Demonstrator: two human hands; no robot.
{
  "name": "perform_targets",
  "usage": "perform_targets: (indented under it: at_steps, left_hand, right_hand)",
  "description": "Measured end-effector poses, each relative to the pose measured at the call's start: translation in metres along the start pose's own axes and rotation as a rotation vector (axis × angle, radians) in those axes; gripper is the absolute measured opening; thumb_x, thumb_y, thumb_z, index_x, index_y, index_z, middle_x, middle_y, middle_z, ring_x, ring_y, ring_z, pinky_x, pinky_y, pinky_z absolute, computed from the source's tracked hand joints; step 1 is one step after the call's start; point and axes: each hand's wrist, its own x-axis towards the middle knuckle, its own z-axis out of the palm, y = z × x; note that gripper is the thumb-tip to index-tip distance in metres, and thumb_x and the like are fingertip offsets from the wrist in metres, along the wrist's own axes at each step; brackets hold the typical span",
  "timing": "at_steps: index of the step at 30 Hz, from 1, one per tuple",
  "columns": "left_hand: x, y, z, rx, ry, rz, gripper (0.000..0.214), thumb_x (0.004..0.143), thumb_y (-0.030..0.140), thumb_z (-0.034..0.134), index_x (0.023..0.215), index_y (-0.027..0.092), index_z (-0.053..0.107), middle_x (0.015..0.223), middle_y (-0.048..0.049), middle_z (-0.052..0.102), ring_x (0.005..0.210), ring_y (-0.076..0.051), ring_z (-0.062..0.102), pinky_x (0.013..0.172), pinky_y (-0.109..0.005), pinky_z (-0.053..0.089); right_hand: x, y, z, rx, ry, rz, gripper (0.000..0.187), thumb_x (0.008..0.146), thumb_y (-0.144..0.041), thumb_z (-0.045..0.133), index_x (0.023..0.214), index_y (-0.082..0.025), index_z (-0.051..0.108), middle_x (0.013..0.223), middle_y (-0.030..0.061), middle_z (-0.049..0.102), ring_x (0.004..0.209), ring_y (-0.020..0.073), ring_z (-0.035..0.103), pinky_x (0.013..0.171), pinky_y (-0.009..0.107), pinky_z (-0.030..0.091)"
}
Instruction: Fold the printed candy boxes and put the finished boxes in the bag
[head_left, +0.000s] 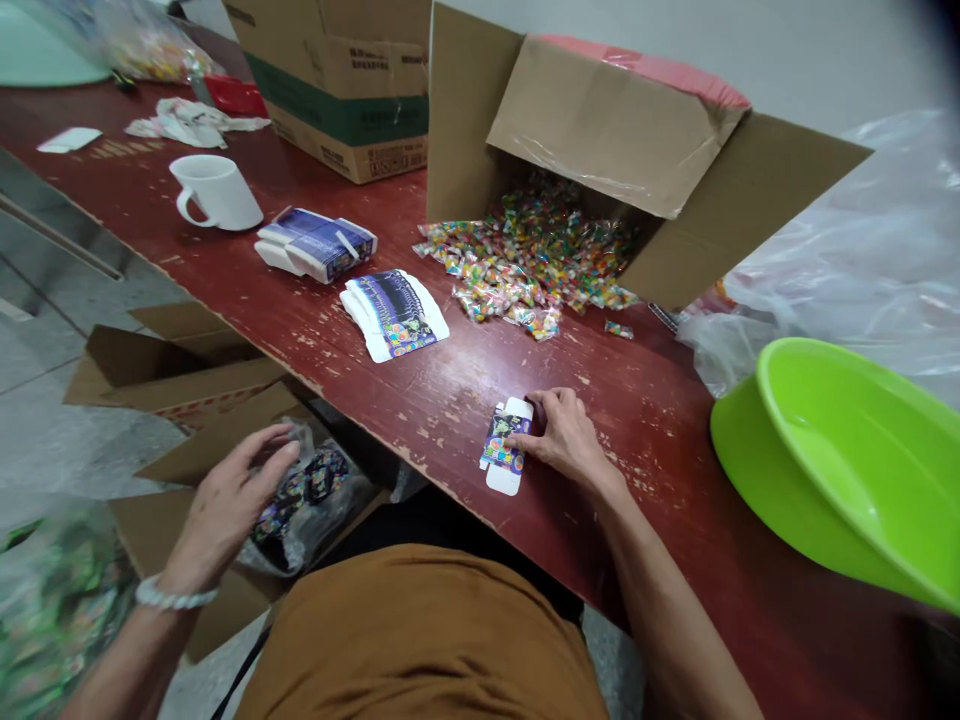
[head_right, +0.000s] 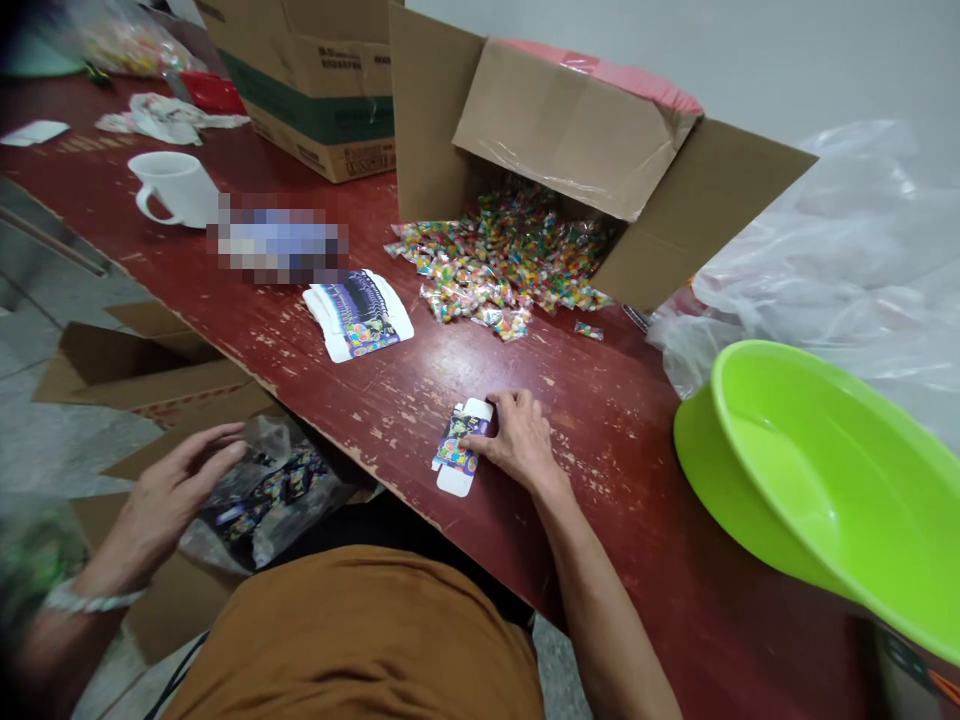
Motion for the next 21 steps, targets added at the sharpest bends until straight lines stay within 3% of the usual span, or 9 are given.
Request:
perform_targets:
  at_steps: [5,10,12,14,17,21]
  left_hand:
    - [-0.023,0.061,0.058,-0.248,-0.134,0.181,0.03,0.086,0.038,0.064,0.112,0.022,0.067,0.106,-0.0045,0.071,0.095,-0.022,0.064,0.09,-0.033,0.049]
    - [-0.03,0.11,0.096,-0.368,-0.306,0.354,0.036,0.086,0.028,0.064,0.121,0.022,0.066,0.093,-0.0039,0.069,0.077,-0.018,0.06,0.074,-0.03,0.049]
    - [-0.028,0.116,0.104,-0.293,-0.34,0.418,0.042,0.088,0.032,0.063,0.128,0.02,0.061,0.097,-0.0066,0.068,0.082,-0.02,0.061,0.076,-0.032,0.049]
    - [-0.028,0.115,0.112,-0.101,-0.345,0.555,0.052,0.086,0.042,0.066,0.131,0.017,0.06,0.109,-0.0124,0.068,0.097,-0.027,0.06,0.088,-0.04,0.046]
    - [-0.037,0.106,0.126,0.22,-0.354,0.776,0.073,0.073,0.058,0.076,0.131,0.017,0.06,0.13,-0.0191,0.06,0.119,-0.04,0.05,0.1,-0.054,0.036]
    - [-0.054,0.093,0.127,0.306,-0.239,0.817,0.08,0.074,0.061,0.074,0.134,0.014,0.053,0.131,-0.0216,0.057,0.118,-0.039,0.05,0.098,-0.053,0.038]
  right_hand:
    - [0.0,-0.008,0.002,0.016,-0.018,0.031,0.051,0.062,-0.049,0.085,0.098,-0.023,0.061,0.104,0.008,0.059,0.098,0.0301,0.056,0.074,0.035,0.042]
    - [-0.005,-0.005,0.009,0.351,-0.022,0.065,0.032,0.079,-0.028,0.069,0.106,-0.022,0.054,0.088,0.0012,0.065,0.08,0.0207,0.062,0.071,0.032,0.045]
    - [-0.006,-0.005,0.012,0.339,-0.016,-0.005,0.036,0.082,-0.026,0.066,0.115,-0.021,0.054,0.096,0.0048,0.066,0.086,0.0221,0.063,0.077,0.035,0.047]
    - [-0.007,-0.008,0.013,0.187,0.015,-0.069,0.035,0.085,-0.032,0.067,0.117,-0.02,0.058,0.107,0.0105,0.064,0.098,0.027,0.06,0.084,0.04,0.046]
    - [-0.011,-0.016,0.011,0.035,0.04,-0.067,0.029,0.091,-0.035,0.063,0.116,-0.02,0.062,0.113,0.0133,0.061,0.105,0.0305,0.056,0.087,0.043,0.044]
    - [-0.026,-0.027,0.003,0.116,-0.105,-0.178,0.025,0.097,-0.036,0.056,0.117,-0.022,0.062,0.113,0.0098,0.061,0.106,0.0263,0.056,0.088,0.039,0.044]
